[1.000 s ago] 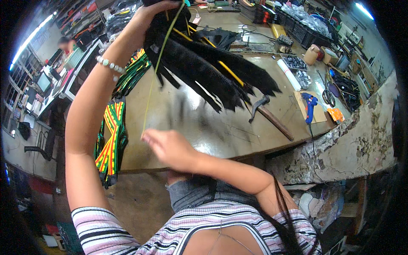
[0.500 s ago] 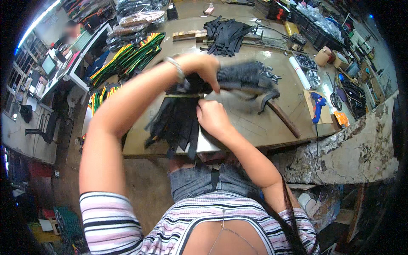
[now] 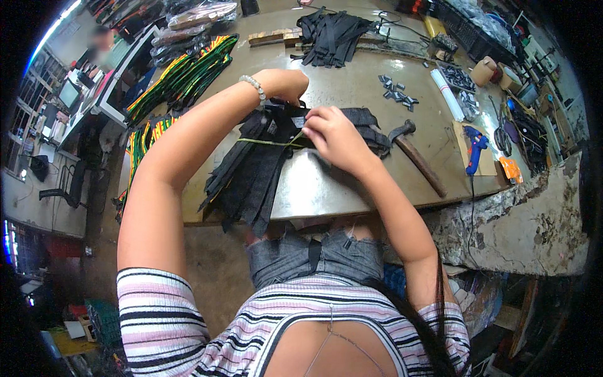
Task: The person assembles fabric straps by applying hot glue to black webbing, attaching colorful patterned fabric, and securing small metal buckles with a hammer. They repeatedly measure, cut, and fasten components to form Y-shaped strap assemblies.
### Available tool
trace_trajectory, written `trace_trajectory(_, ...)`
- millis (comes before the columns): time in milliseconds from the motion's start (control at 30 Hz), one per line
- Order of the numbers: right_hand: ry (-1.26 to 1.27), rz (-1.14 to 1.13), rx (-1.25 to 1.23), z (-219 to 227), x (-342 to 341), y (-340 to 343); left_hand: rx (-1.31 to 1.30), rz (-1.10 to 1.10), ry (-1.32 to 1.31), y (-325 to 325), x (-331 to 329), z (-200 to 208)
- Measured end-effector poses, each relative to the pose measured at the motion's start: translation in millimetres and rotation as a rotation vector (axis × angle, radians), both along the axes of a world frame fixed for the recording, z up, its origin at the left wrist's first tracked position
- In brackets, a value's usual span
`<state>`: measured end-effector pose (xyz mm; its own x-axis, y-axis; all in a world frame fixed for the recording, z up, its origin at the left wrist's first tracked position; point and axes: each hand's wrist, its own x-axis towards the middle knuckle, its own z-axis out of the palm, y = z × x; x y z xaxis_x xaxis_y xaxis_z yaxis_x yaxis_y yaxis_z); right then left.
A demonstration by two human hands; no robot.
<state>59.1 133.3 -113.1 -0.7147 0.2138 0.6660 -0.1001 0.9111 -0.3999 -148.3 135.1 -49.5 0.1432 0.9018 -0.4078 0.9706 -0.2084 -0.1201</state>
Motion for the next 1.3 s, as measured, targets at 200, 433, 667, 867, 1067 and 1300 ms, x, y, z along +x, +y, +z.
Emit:
trace_trajectory(200, -0.129, -0.014, -0.309, -8, -6, 25, 0.374, 0.000, 0.037, -24, 20, 3)
trace_trajectory(433, -0.134, -0.027, -0.325, -31, -25, 47, 0.433, 0.566, -0.745, -92, 38, -29)
trace_trajectory(667, -0.006, -0.061, -0.386, 4, 3, 10, 0.635, 0.462, -0.644, -95, 36, -48)
trace_trajectory(867, -0.737, 0.242, -0.439, -46, 168, -83, 0.905, 0.235, -0.379, -106, 37, -50)
trace_trajectory(1067, -0.814, -0.075, -0.155, -153, 202, -119, 0.887, 0.332, -0.511, -109, 50, -39)
trace_trajectory(1300, -0.306, -0.107, -0.018, -1, 168, -14, 0.844, 0.443, -0.232, -114, 48, -30)
